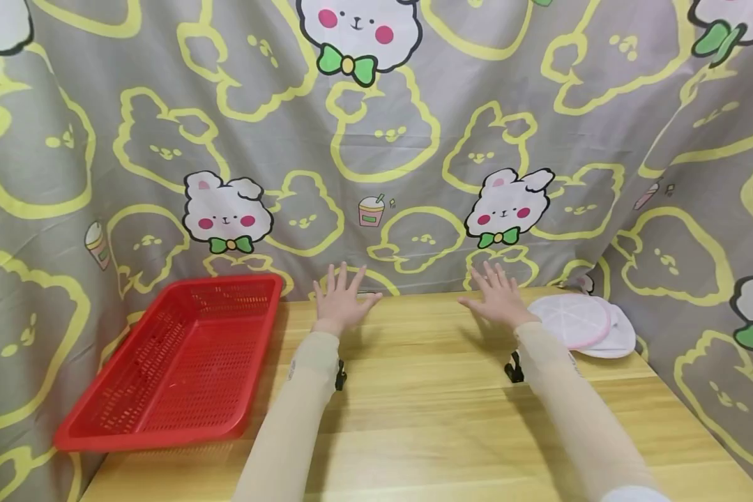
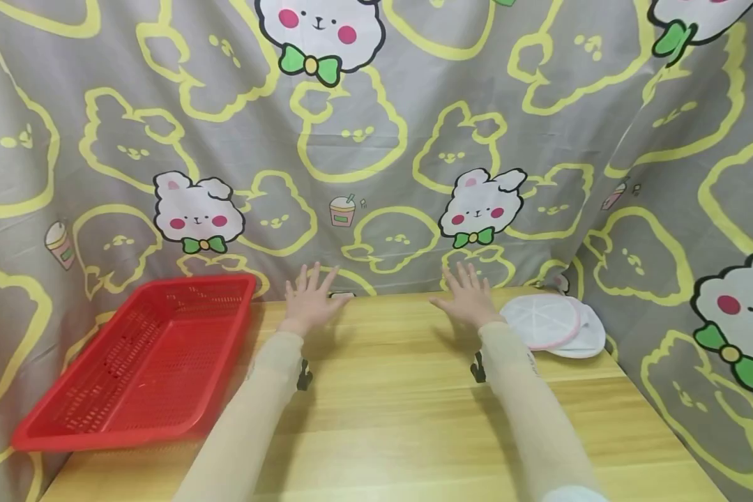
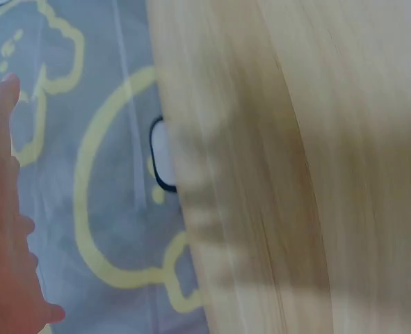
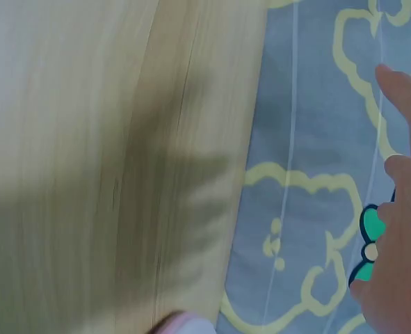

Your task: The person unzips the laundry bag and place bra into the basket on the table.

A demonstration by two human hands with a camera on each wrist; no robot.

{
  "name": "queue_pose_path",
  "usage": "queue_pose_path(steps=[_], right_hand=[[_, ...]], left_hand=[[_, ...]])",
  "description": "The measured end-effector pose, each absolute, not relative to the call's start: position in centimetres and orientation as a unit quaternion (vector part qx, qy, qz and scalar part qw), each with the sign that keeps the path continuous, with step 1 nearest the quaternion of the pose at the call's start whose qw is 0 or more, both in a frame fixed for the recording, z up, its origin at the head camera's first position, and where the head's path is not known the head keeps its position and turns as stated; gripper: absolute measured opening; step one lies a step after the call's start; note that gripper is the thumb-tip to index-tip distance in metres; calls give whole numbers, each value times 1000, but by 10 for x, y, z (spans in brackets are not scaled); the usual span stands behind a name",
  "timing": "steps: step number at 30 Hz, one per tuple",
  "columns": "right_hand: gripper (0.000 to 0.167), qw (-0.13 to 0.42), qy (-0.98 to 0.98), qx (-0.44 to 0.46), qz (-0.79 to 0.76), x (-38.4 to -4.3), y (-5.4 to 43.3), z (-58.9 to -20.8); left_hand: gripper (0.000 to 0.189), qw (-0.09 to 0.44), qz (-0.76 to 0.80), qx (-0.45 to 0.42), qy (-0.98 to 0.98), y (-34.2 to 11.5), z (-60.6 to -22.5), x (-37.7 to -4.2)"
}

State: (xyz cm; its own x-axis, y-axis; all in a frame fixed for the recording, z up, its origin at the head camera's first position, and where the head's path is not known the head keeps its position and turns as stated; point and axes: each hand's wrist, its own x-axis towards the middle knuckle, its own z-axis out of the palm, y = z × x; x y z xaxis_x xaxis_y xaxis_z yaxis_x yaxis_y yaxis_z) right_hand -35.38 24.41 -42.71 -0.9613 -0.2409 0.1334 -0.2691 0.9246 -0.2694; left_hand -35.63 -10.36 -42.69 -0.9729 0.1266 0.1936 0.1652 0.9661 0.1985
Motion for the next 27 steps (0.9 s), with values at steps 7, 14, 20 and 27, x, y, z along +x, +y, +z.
queue_pose_path(steps=[7,14,20,27], right_hand=[[89,57,-982,123,133,-341,263,-416],[87,68,-980,116,149,-328,281,-408],[87,78,-981,110,143,-318,298,-406],[88,85,-980,95,153,-304,319,-408]], left_hand=[[76,99,-154,-94,-979,-86,-420,-349],[76,103,-179,-120,-971,-70,-412,-344],[79,110,-198,-138,-964,-55,-406,-340],[78,107,-226,-152,-956,-32,-403,-334]])
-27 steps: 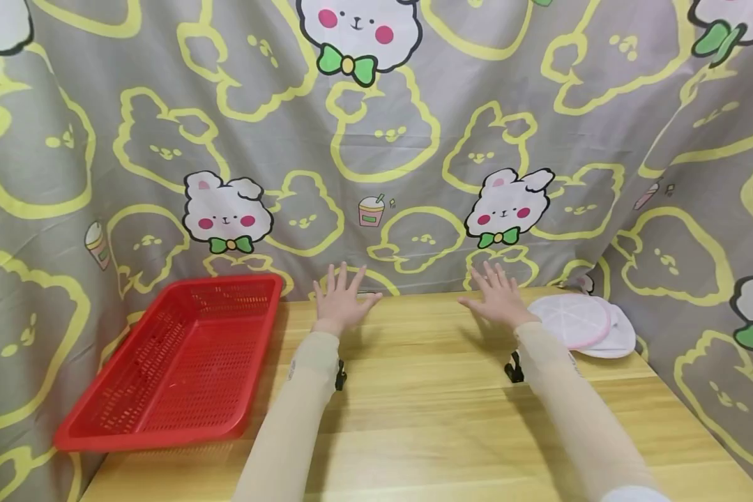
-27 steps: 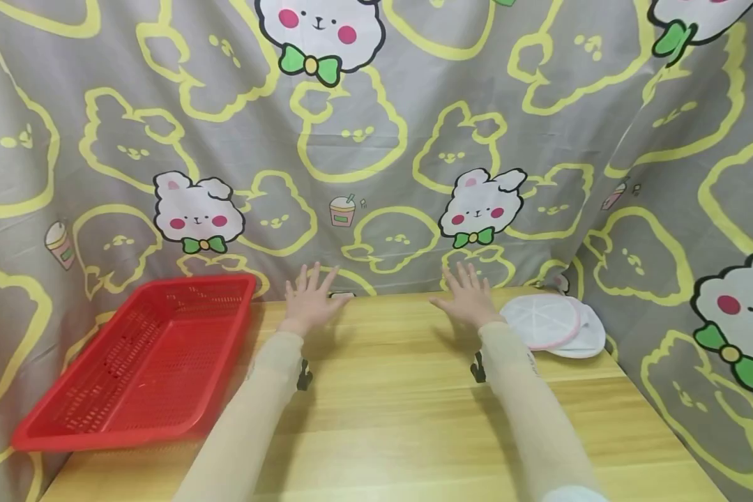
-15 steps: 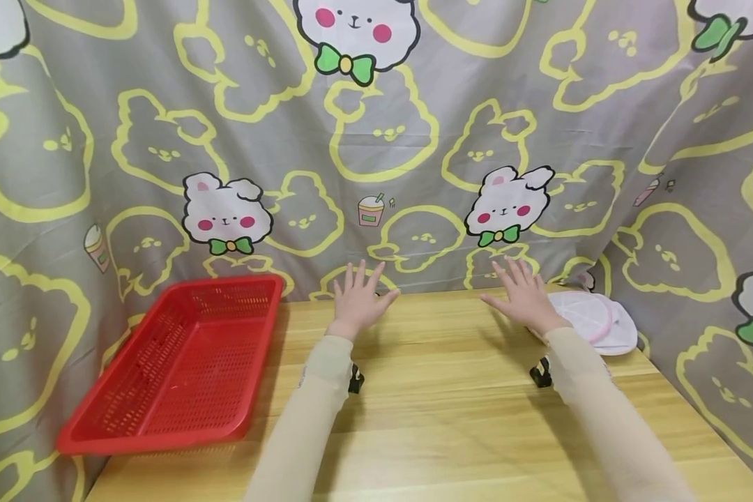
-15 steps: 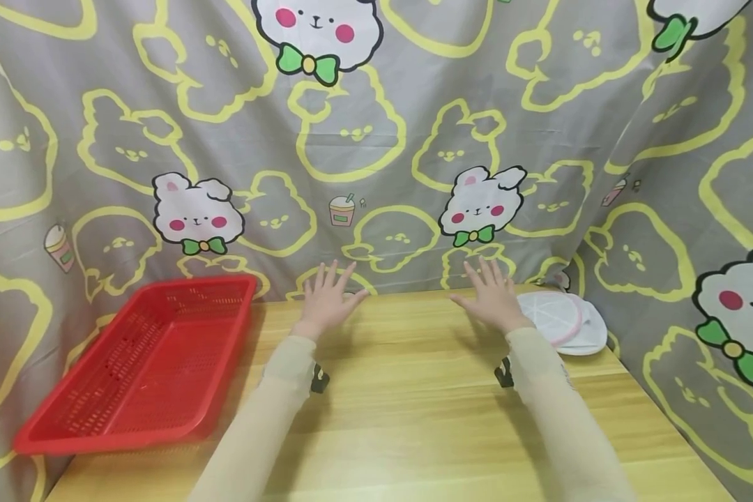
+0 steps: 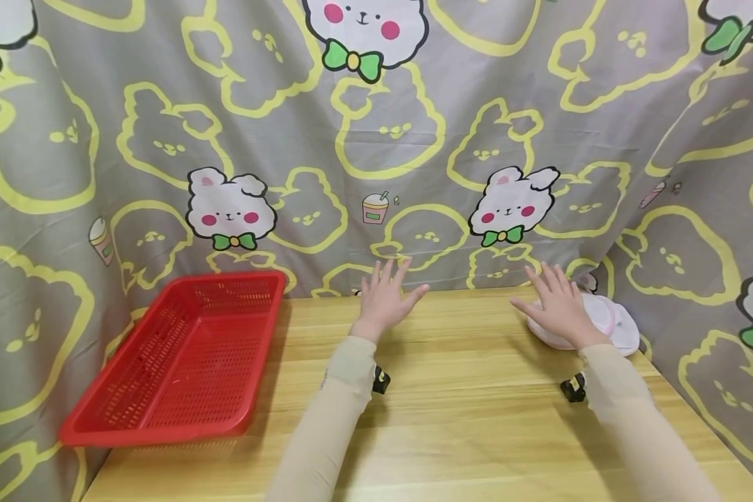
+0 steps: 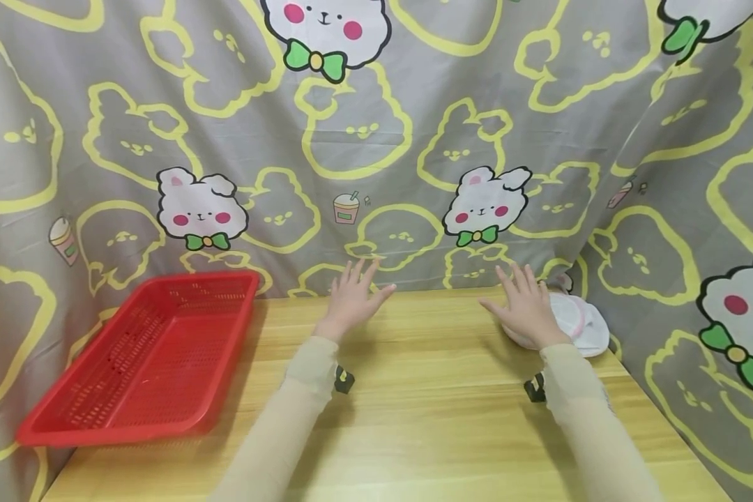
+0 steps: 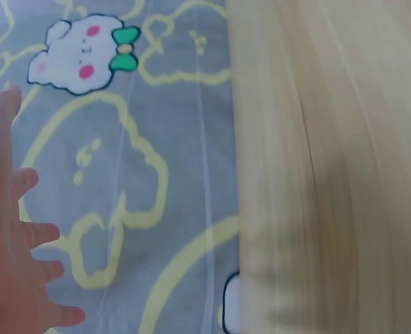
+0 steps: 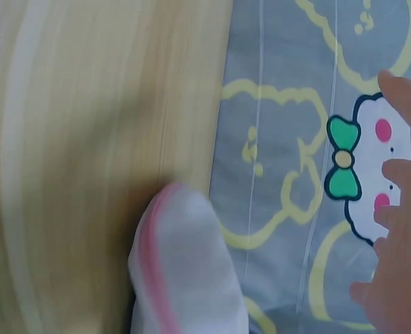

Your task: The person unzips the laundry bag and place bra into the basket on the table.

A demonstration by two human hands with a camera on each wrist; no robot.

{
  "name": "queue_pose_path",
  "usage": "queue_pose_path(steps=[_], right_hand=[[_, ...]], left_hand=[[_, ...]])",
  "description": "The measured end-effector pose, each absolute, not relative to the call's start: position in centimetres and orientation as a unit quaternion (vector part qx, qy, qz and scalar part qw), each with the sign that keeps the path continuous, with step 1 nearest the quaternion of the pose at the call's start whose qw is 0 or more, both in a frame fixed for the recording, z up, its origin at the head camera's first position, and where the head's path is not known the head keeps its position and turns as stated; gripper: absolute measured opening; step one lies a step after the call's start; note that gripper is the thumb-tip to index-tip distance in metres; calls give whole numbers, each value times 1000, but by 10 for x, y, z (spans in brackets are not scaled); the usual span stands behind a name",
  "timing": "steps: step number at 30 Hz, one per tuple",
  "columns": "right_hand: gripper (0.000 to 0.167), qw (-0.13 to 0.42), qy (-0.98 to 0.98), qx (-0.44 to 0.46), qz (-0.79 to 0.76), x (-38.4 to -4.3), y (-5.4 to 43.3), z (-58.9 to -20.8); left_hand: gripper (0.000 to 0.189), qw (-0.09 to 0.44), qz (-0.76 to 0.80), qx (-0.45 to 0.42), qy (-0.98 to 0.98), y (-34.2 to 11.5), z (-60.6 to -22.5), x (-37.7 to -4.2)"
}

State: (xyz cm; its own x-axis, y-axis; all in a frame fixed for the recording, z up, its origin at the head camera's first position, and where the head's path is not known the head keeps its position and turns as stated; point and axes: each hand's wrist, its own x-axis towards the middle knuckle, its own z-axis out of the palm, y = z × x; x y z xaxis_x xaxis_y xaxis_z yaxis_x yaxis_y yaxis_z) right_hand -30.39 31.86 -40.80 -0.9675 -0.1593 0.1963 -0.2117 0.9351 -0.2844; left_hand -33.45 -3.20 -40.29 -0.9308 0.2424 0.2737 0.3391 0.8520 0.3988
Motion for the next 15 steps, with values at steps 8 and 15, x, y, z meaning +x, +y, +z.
queue_pose_path(steps=[8,15], right_hand=[[86,105,-976,71,176,-289,350,-415],[84,127,-973,55,186,-282,374,-419]], left_hand=[[73,110,-246,-172,-948,2,-404,-332],[72,107,-268,-199,-937,28,-401,-327]])
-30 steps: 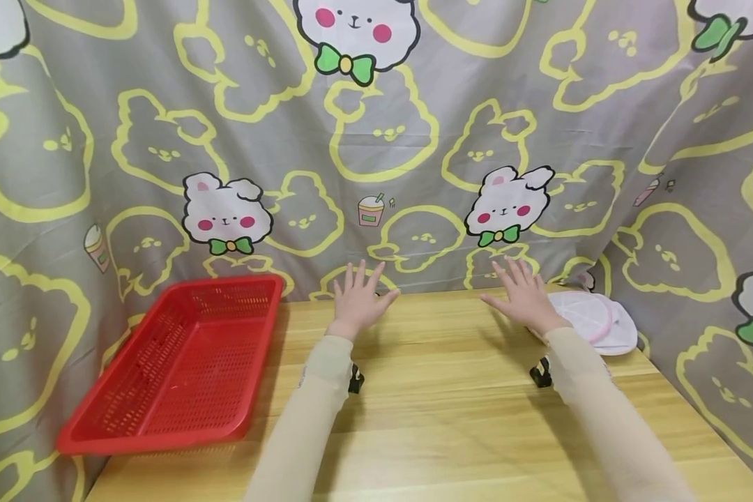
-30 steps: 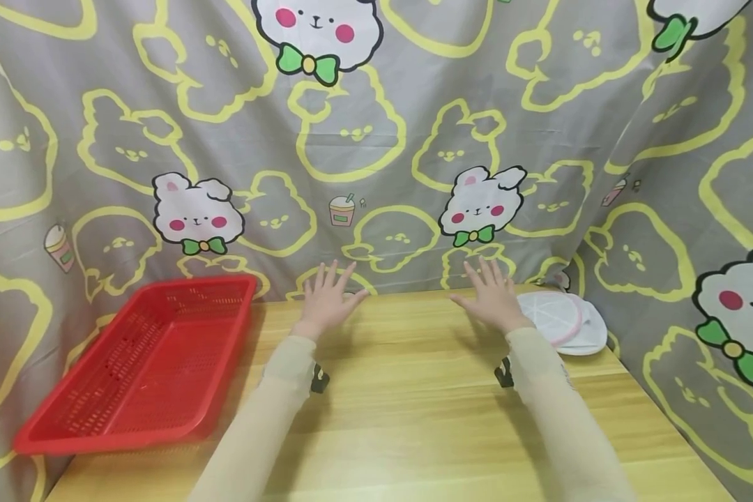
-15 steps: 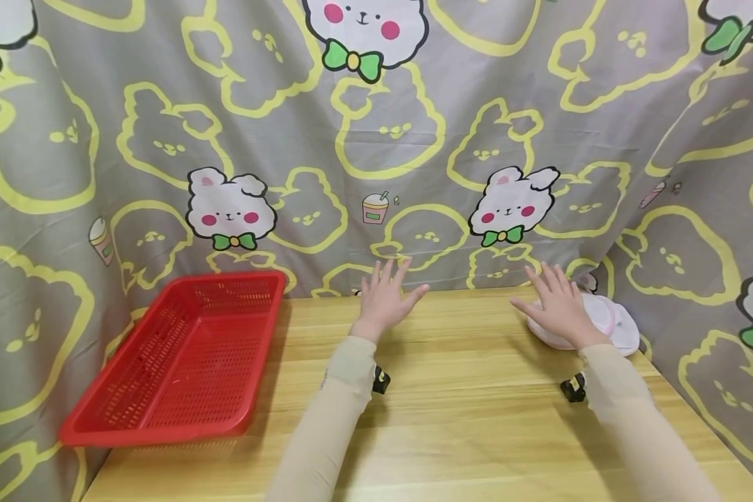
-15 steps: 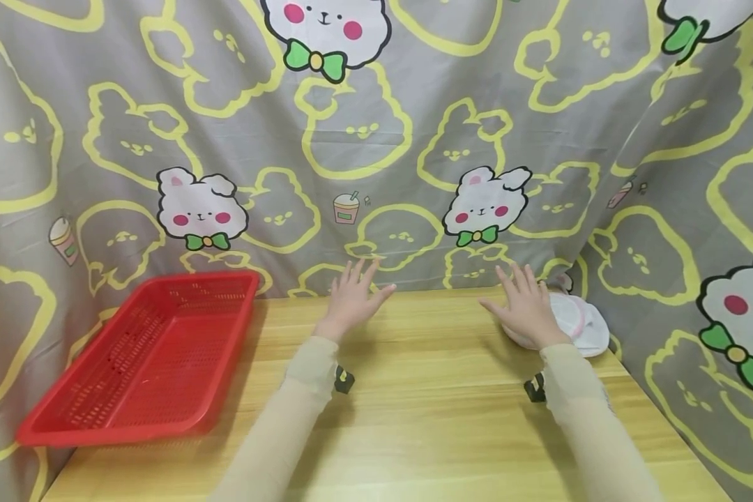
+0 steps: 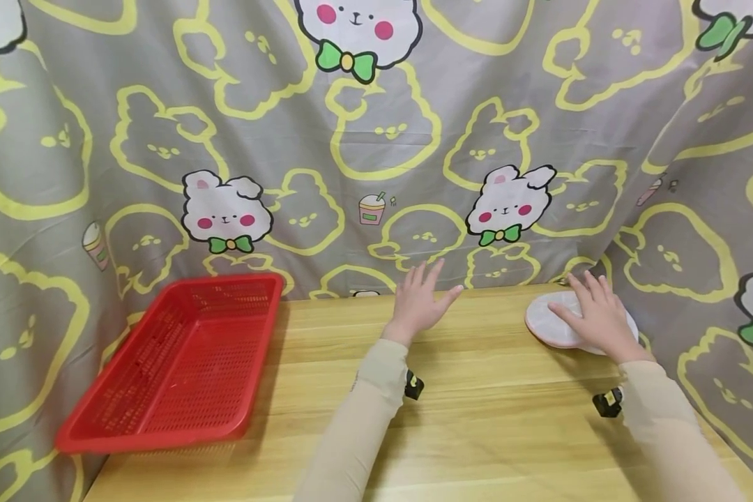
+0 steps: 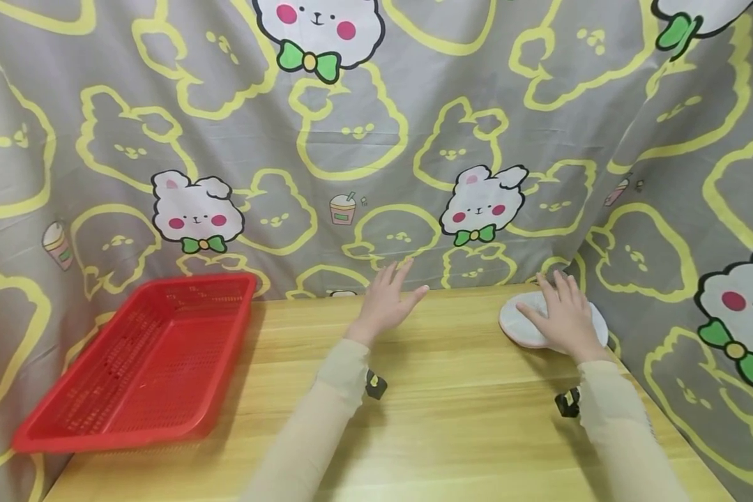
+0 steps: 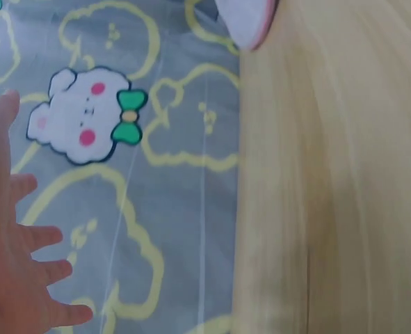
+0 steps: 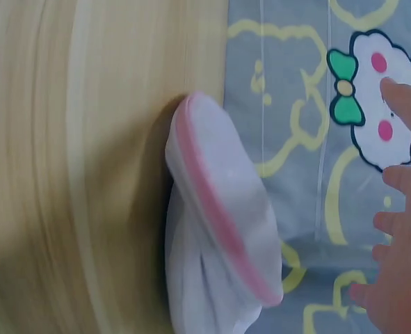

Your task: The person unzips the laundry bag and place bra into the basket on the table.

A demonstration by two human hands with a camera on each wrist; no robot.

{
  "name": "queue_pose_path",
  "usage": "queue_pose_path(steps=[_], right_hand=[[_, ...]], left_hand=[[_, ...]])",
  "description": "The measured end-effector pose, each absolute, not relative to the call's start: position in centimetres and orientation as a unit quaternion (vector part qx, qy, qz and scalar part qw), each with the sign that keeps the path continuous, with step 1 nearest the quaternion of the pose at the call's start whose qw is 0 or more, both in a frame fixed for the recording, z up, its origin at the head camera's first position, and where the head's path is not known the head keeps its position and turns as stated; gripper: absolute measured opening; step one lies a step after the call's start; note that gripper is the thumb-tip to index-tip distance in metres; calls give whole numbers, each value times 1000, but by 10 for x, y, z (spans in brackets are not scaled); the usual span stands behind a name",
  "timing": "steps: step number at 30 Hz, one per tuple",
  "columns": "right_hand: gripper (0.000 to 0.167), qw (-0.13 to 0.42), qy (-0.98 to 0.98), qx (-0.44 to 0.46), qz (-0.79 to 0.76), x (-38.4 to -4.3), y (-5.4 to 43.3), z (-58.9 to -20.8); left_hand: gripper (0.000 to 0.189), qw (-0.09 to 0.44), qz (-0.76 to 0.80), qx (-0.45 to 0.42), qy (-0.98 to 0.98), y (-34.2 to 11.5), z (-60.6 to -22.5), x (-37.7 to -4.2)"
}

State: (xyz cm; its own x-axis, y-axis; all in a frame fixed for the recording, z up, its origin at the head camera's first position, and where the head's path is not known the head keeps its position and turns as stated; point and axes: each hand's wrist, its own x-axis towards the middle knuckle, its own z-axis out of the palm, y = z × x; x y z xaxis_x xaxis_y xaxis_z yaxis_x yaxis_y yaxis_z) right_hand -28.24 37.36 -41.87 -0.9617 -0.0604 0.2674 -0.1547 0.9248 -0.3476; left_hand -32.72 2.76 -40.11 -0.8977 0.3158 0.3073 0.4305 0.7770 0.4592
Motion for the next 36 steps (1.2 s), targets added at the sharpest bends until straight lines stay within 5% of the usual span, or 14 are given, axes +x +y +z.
queue_pose_path(steps=[20,36], right_hand=[[83,115,-965,-33,235,-267,422,-453],[88,31,-945,-98,309,-279,439,-456]], left_hand=[[71,22,-380,-207,-901,100,-431,-313],[66,-49,-555,-144,-818,132,-464,-315]])
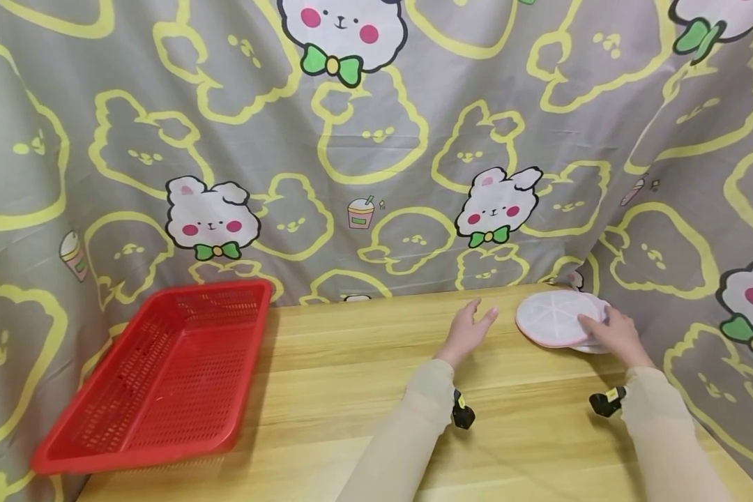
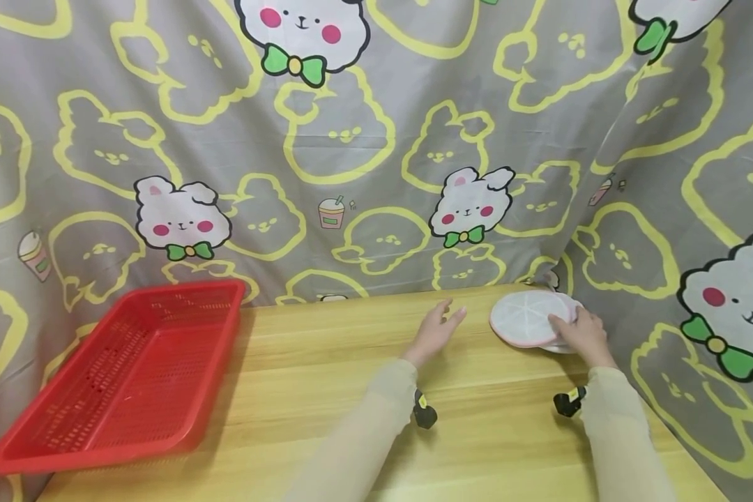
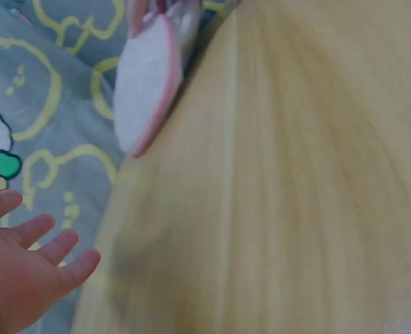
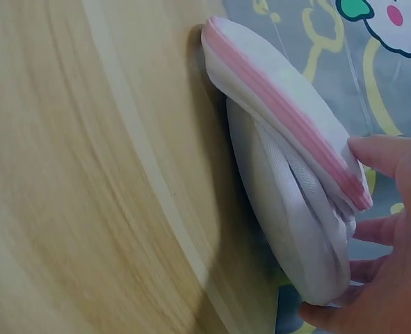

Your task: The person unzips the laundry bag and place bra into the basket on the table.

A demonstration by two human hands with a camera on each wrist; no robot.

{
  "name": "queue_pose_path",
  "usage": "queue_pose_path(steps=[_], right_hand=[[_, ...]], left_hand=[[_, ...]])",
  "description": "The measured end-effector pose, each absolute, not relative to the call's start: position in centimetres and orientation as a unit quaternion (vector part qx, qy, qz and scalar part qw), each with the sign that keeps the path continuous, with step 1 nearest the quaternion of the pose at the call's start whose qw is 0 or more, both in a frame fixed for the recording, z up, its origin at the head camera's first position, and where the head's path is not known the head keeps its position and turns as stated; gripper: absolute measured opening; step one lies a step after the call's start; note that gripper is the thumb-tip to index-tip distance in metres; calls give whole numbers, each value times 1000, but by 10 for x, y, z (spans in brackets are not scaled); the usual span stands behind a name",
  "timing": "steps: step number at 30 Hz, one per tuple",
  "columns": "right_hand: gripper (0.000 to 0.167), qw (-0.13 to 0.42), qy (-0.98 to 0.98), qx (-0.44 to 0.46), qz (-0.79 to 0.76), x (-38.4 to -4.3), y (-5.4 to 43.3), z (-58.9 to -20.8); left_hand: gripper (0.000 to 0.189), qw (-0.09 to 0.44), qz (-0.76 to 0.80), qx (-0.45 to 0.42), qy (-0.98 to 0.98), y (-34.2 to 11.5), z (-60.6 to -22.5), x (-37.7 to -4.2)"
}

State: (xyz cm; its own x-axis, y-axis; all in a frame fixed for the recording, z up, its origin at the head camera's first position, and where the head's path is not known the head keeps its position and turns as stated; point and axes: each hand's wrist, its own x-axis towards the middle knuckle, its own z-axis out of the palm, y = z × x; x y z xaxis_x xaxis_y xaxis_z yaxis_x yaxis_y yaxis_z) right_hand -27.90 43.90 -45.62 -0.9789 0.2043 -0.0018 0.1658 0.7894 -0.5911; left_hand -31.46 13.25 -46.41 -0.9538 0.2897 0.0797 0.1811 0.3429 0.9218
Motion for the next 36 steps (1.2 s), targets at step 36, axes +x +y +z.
queue_pose_path(steps=[36], right_hand=[[73,8,-939,-39,341,-287,395,-462]], left_hand=[[56,69,479,107,868,150,-488,-320]])
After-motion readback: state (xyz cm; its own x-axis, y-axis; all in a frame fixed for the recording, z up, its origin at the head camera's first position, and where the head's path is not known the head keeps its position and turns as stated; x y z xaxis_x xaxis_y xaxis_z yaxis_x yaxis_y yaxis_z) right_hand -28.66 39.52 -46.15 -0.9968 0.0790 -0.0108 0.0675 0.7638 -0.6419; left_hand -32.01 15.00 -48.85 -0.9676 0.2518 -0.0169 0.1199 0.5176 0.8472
